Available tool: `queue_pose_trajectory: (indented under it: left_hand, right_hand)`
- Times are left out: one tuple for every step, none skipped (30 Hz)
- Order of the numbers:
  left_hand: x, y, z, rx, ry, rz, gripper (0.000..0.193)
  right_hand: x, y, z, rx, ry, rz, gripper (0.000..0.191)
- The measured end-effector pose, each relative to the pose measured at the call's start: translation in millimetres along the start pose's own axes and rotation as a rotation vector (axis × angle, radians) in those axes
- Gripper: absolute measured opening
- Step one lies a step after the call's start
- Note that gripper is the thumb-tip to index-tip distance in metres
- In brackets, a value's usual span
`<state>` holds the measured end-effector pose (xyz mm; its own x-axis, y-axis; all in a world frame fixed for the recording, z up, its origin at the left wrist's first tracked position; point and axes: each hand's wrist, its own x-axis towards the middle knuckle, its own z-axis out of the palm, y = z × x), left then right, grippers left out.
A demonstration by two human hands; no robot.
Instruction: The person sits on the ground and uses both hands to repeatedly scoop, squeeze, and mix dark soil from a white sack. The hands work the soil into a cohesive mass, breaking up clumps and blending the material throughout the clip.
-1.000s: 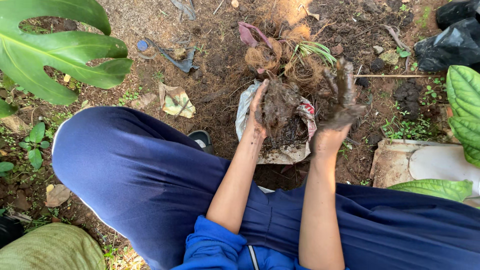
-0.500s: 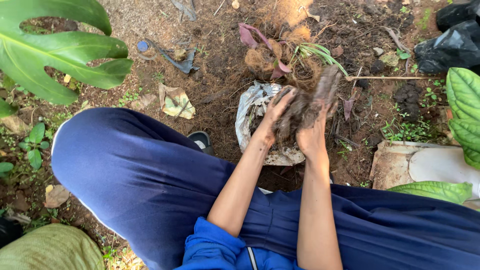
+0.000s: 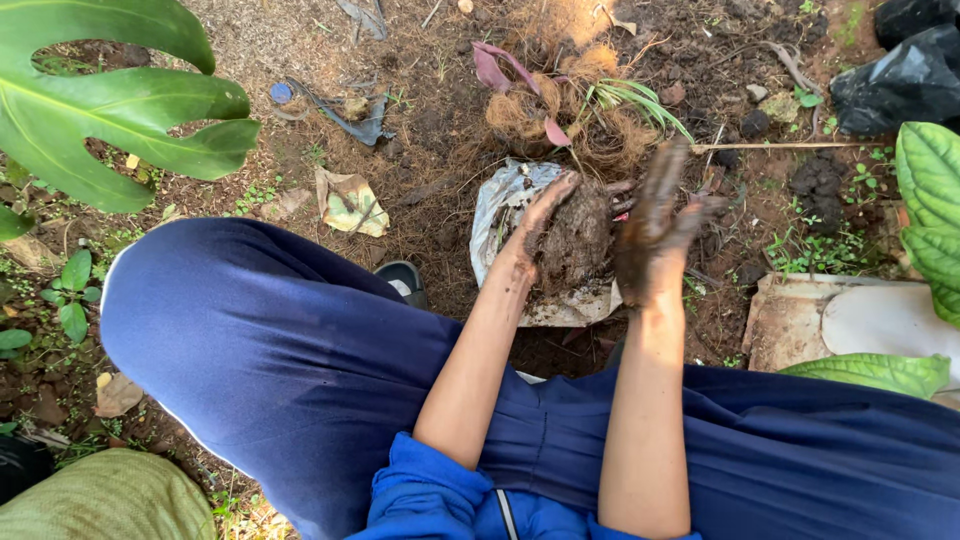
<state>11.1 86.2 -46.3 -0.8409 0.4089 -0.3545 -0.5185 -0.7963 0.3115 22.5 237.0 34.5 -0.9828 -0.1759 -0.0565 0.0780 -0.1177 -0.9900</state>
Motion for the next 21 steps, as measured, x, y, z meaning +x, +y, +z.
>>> queue_pose_trajectory:
  left_hand:
    - [2.6,-0.1,-1.2,-0.043,-0.085,-0.024,0.067]
    - [4.2,-2.3,-2.1,-0.068,-0.174,-0.026,0.067]
    - [6.9,-4.0,-2.8,-0.089,-0.261,-0.034,0.067]
    - [8.8,-6.8,-3.1,-0.120,-0.363,-0.040,0.067]
    - [10.1,-8.7,-4.0,-0.159,-0.275,-0.025,0.059]
    - [10.7,-9.9,-4.7,-0.194,-0.190,-0.010,0.052]
    - [10.4,-11.1,-5.6,-0.231,-0.103,0.001,0.044]
    - [9.8,-11.1,-6.3,-0.074,0.012,0.022,0.045]
    - [8.7,-11.0,-6.6,0.081,0.132,0.043,0.047]
    - [7.4,-10.2,-6.5,0.236,0.245,0.061,0.049]
    - [6.5,-9.1,-5.7,0.128,0.133,0.064,0.049]
    - [5.5,-7.2,-4.6,0.021,0.021,0.066,0.050]
    - [4.9,-6.3,-2.5,-0.085,-0.092,0.059,0.052]
    - [4.9,-5.2,0.2,-0.096,-0.048,0.070,0.054]
    - [6.2,-3.0,2.9,-0.104,-0.005,0.086,0.056]
    - [7.1,-1.0,5.8,-0.113,0.039,0.102,0.059]
    - [8.5,0.3,8.8,-0.010,0.107,0.122,0.064]
    - [10.4,2.7,11.8,0.093,0.180,0.142,0.068]
    - [10.0,3.0,14.6,0.196,0.253,0.159,0.073]
    - [8.6,3.4,17.4,0.345,0.301,0.203,0.078]
    - [8.7,4.7,21.4,0.497,0.342,0.251,0.082]
  right_hand:
    - [1.9,-0.2,-1.5,-0.013,0.095,-0.038,0.110]
    - [4.2,-1.1,-1.9,-0.027,0.187,-0.074,0.110]
    - [5.0,-2.6,-1.9,-0.041,0.286,-0.106,0.110]
    - [4.3,-3.3,1.2,-0.222,0.174,-0.095,0.106]
    - [4.1,-3.1,6.8,-0.401,0.055,-0.091,0.102]
    - [4.8,-3.8,12.7,-0.579,-0.063,-0.090,0.099]
    - [4.2,-7.2,14.1,-0.404,-0.061,-0.064,0.102]
    - [3.1,-11.2,15.1,-0.225,-0.065,-0.032,0.105]
    - [1.7,-13.0,18.4,-0.046,-0.070,0.006,0.109]
    - [0.8,-13.6,22.0,-0.053,-0.044,0.008,0.106]
    - [1.8,-13.5,24.6,-0.064,-0.022,0.004,0.104]
    - [3.0,-11.4,28.2,-0.074,0.003,0.001,0.101]
    - [3.2,-8.1,30.7,-0.084,0.036,-0.002,0.098]
    - [4.0,-3.4,33.1,-0.094,0.070,-0.009,0.096]
    - [6.7,2.2,34.1,-0.102,0.100,-0.022,0.093]
    - [8.8,8.5,35.0,-0.014,0.109,0.007,0.090]
    - [8.0,16.0,35.6,0.074,0.118,0.043,0.087]
    - [7.3,23.4,35.9,0.165,0.125,0.082,0.085]
    - [5.4,30.3,34.7,0.285,0.152,0.155,0.080]
    - [4.3,36.1,32.5,0.403,0.181,0.224,0.075]
    - [5.8,40.8,28.8,0.520,0.208,0.285,0.070]
